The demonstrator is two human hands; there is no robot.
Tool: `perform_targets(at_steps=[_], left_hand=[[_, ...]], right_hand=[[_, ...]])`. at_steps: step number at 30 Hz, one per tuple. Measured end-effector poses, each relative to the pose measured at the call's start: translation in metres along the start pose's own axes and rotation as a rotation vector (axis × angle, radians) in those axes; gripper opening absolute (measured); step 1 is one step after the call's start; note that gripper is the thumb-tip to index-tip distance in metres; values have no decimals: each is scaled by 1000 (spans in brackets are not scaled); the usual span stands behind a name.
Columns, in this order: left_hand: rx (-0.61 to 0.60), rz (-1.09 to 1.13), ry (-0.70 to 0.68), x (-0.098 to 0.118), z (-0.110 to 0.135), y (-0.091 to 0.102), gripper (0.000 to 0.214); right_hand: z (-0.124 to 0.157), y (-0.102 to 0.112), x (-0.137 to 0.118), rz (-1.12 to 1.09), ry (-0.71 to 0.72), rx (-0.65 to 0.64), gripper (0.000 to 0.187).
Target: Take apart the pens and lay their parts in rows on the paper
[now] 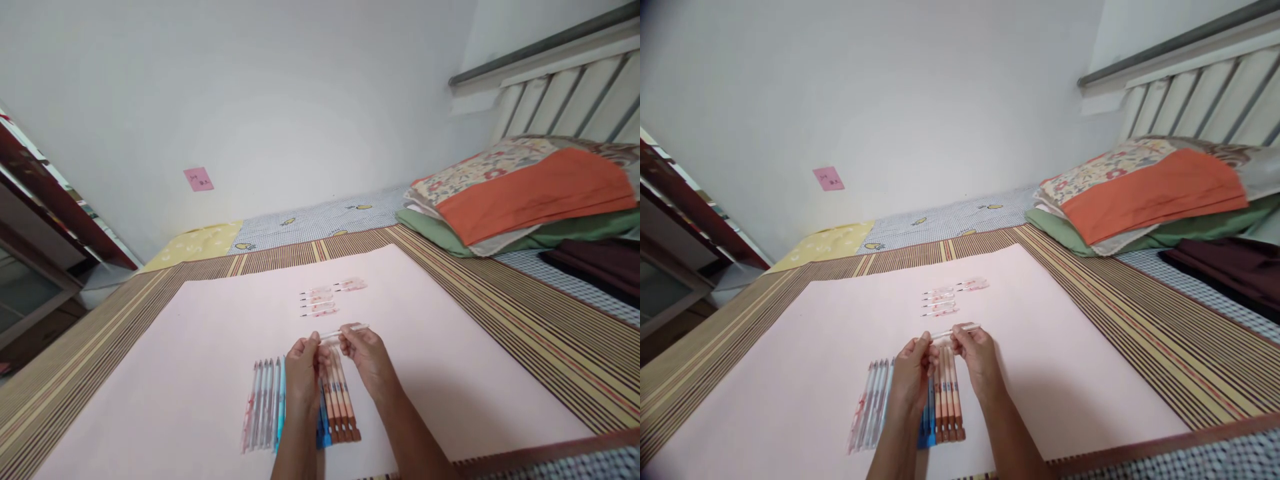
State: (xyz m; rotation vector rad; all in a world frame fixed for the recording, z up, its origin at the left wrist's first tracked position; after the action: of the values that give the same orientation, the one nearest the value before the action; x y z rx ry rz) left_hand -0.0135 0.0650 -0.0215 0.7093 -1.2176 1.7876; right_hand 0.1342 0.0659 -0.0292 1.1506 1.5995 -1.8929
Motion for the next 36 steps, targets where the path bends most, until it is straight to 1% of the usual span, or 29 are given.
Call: perform_targets(at_steps=[6, 12, 16, 19, 24, 27, 30, 33, 36], left_hand=[[89, -20, 48, 5, 3, 8, 57], [110, 20, 38, 9, 0, 14, 57], [143, 56, 26, 10, -5, 25, 52], [143, 111, 47, 10, -8, 29, 44], [111, 251, 147, 7, -10, 29, 32], [68, 351, 207, 5, -10, 24, 26], [13, 451, 244, 2, -9, 18, 21], [38, 506, 233, 0, -8, 18, 12], [49, 557, 190, 1, -7, 15, 9]], right_hand=[[-3, 0, 0, 40, 37, -41, 39], [-2, 3, -6, -14, 49, -16, 34], [-3, 11, -11, -56, 48, 46, 34], [-6, 17, -13, -97, 46, 83, 35], [-10, 23, -13, -153, 60, 110, 28], [-8, 22, -11, -210, 44, 129, 31], [-1, 8, -6, -171, -10, 55, 33], [9, -11, 5, -70, -77, -73, 35], [18, -27, 20, 51, -95, -179, 40]])
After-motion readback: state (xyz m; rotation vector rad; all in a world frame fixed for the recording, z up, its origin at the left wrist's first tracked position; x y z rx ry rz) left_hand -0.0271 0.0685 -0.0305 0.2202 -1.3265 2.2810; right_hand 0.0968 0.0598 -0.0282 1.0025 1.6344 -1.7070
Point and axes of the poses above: each hand's wrist, its own z-axis away from the middle knuckle, its own y-axis out of the back of the hand, x = y × z, the point moved 8 cm from there along -z, towards the middle knuckle, and after that the axes turned 11 degrees about y, right-handed, at the moved point
